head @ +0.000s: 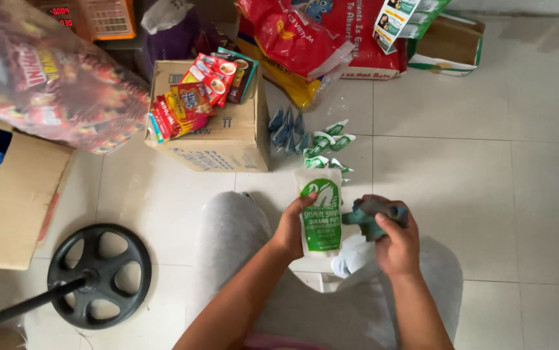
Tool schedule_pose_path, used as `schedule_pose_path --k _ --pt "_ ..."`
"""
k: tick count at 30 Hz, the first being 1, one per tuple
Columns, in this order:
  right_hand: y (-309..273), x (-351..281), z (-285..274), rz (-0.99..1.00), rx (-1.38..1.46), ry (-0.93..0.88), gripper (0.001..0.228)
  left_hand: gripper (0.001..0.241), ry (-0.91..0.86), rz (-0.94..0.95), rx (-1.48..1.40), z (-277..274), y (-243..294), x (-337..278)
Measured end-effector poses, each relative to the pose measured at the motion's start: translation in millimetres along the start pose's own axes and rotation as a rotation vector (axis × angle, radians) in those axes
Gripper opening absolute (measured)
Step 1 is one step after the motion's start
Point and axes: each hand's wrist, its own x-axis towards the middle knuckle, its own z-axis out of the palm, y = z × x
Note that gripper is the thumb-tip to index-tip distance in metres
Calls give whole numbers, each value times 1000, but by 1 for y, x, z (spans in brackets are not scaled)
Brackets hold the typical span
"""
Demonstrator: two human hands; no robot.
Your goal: Wiping condiment pouches with a rag and placing them on retail shelves.
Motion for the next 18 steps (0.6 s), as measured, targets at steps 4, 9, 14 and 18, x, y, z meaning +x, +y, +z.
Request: schedule_pose_path --k 4,9,14,18 --pt "38 45 -44 144 -4 134 21 51 148 -163 -99 -35 -3 59" --pt "86 95 -89 288 -406 120 45 35 263 -88 107 -19 21 119" --pt "48 135 -103 412 -392 123 24 35 292 44 378 42 55 158" --pt "-87 163 -53 566 -735 121 27 31 128 81 539 143 82 169"
